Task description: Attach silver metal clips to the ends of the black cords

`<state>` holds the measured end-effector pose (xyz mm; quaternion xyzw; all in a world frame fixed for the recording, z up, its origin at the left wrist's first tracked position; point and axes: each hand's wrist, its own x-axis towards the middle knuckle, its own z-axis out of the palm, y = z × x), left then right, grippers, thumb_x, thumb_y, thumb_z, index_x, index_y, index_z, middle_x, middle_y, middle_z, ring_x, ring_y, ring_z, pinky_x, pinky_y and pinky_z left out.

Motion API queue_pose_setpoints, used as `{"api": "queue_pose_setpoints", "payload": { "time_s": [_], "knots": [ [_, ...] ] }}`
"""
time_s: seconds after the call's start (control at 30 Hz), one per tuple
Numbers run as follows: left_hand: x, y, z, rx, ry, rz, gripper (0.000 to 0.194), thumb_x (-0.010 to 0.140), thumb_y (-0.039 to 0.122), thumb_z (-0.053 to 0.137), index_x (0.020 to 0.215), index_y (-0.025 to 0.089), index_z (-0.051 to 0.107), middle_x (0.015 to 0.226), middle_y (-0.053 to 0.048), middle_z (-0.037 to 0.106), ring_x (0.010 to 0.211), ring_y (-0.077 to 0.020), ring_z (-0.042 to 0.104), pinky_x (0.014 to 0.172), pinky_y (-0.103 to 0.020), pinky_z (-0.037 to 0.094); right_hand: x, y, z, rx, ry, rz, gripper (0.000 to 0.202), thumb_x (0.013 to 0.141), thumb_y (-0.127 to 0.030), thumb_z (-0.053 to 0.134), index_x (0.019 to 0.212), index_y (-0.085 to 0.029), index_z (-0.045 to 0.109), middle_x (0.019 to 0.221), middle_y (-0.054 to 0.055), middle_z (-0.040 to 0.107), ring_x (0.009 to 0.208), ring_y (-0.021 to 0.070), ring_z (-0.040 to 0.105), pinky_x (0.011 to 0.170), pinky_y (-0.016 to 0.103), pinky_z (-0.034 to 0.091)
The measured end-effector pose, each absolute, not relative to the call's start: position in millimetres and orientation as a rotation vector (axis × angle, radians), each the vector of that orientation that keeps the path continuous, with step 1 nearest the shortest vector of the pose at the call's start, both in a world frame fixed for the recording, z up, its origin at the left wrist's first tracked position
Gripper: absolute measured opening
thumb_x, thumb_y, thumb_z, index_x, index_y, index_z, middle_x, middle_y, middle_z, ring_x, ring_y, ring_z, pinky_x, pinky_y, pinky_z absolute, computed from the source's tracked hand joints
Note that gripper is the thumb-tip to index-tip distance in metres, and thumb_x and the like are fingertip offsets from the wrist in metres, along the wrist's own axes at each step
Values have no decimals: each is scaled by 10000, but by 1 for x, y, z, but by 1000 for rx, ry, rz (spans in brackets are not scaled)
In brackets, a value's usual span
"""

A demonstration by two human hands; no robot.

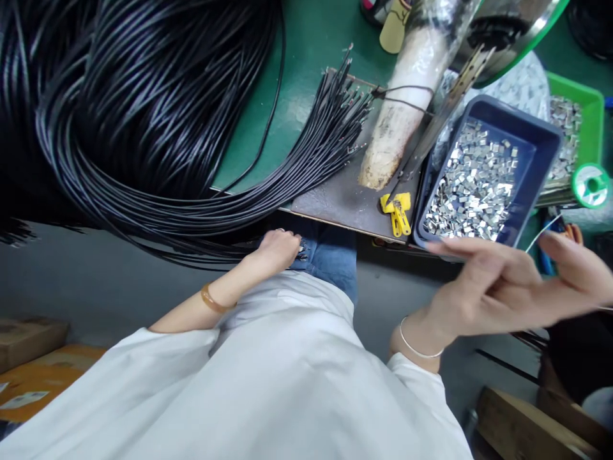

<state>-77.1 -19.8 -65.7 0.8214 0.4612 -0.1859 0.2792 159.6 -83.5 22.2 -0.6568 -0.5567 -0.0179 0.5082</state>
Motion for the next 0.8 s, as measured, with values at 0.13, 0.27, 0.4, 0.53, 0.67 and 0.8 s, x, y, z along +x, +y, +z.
{"api": "queue_pose_setpoints", "payload": {
  "time_s": [0.13, 0.27, 0.4, 0.53, 0.67, 0.8],
  "knots": [
    [-85, -17, -97, 2120, 1270, -586, 276, 886, 216, 500, 996, 93, 721, 1005, -208, 728, 992, -302, 693, 839, -368, 516, 145, -69, 24, -1410, -1381, -68, 76, 884, -190, 608, 939, -166, 562, 793, -49, 654, 775, 149, 746, 799, 351, 630],
    [-89, -22, -110, 2078, 1319, -440, 338, 892, 144, 442, 1102, 114, 705, 1066, -199, 720, 1031, -278, 684, 853, -346, 498, 142, -66, 25, -1298, -1367, -91, 69, 864, -148, 620, 907, -152, 566, 735, -58, 644, 714, 141, 742, 790, 353, 640],
    [-87, -22, -103, 2023, 1249, -185, 359, 911, 245, 478, 1208, 174, 668, 1018, -117, 747, 974, -235, 687, 849, -318, 483, 142, -70, 28, -1235, -1357, -127, 70, 867, -139, 611, 924, -152, 573, 702, -51, 615, 672, 127, 729, 734, 318, 633],
    [-78, -19, -89, 1949, 1136, -3, 341, 907, 282, 512, 1189, 165, 662, 769, -17, 734, 700, -135, 648, 709, -238, 451, 141, -71, 31, -1257, -1339, -151, 53, 860, -140, 621, 895, -152, 583, 703, -46, 597, 659, 128, 726, 714, 308, 626],
    [-72, -20, -79, 1916, 1080, 132, 402, 893, 431, 559, 1160, 151, 670, 742, -10, 712, 648, -120, 616, 640, -221, 425, 140, -70, 28, -1249, -1332, -124, 57, 861, -138, 622, 886, -151, 572, 706, -52, 580, 652, 126, 725, 727, 314, 621],
    [-67, -31, -70, 2105, 967, 272, 461, 927, 441, 520, 1291, 169, 602, 980, -80, 748, 820, -176, 692, 740, -262, 476, 145, -70, 28, -1284, -1353, -118, 72, 876, -190, 616, 886, -156, 553, 674, -63, 539, 567, 98, 688, 498, 196, 502]
  ]
}}
